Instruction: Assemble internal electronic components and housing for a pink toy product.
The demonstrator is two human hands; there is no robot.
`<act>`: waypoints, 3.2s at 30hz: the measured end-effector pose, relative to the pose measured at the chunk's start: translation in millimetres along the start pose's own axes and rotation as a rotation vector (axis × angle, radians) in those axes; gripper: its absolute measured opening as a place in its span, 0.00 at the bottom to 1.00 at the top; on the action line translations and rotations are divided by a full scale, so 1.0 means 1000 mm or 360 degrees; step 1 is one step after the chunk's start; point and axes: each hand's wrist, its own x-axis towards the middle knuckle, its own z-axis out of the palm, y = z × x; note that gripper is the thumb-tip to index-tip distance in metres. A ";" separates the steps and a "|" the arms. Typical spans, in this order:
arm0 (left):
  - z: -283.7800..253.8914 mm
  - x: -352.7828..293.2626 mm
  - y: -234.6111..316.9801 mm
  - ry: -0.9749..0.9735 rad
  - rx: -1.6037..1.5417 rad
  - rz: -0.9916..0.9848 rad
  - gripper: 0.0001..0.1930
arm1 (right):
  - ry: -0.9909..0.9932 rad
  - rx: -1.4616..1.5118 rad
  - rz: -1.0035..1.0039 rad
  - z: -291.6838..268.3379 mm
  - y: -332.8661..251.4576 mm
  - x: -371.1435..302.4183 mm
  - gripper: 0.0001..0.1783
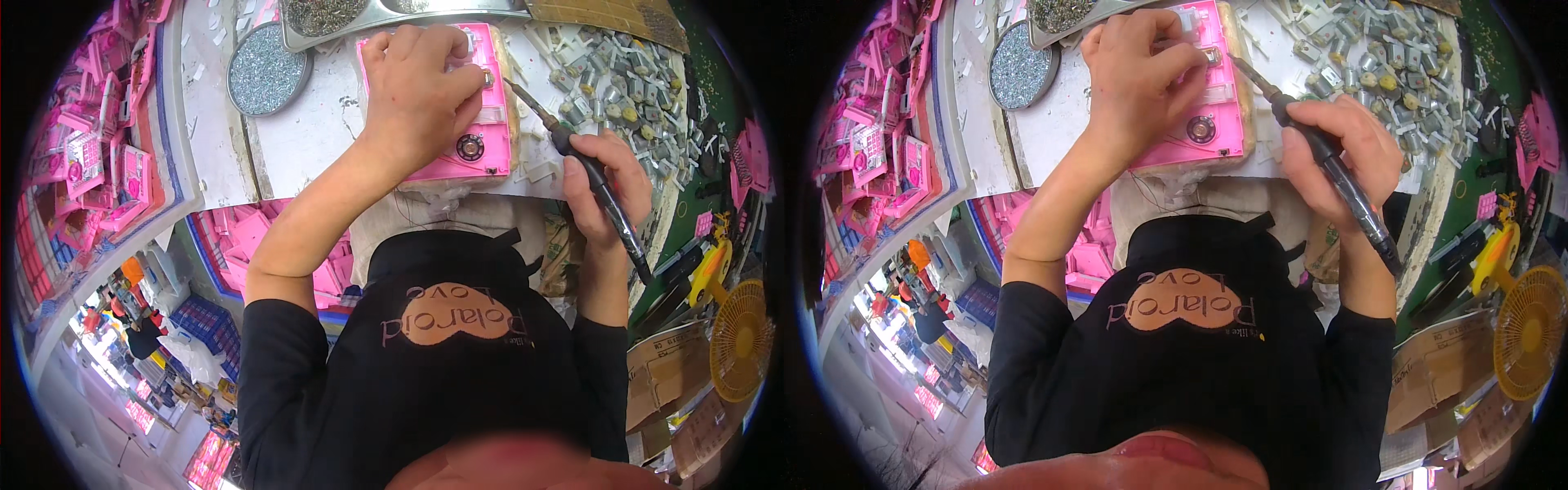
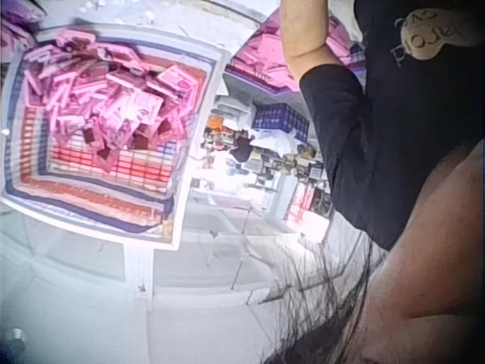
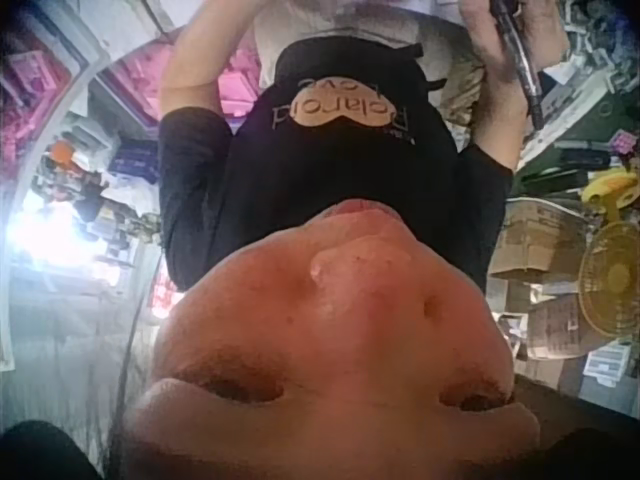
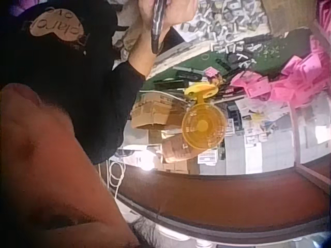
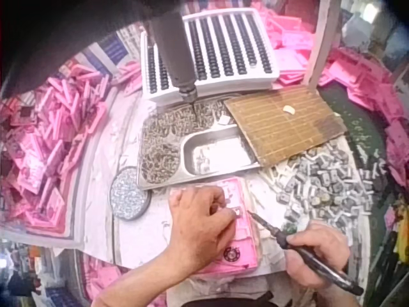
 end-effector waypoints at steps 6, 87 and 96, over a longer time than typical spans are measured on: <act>0.003 0.000 -0.002 0.0018 0.0029 0.0043 0.06 | -0.0046 0.0011 0.0004 0.006 -0.001 0.001 0.13; -0.051 -0.022 -0.062 0.0031 -0.0263 0.0127 0.12 | 0.0124 0.0120 0.0339 -0.013 -0.004 -0.010 0.16; -0.041 0.007 -0.048 -0.0113 -0.0203 0.0305 0.08 | 0.0072 0.0001 0.0266 -0.008 -0.005 -0.004 0.16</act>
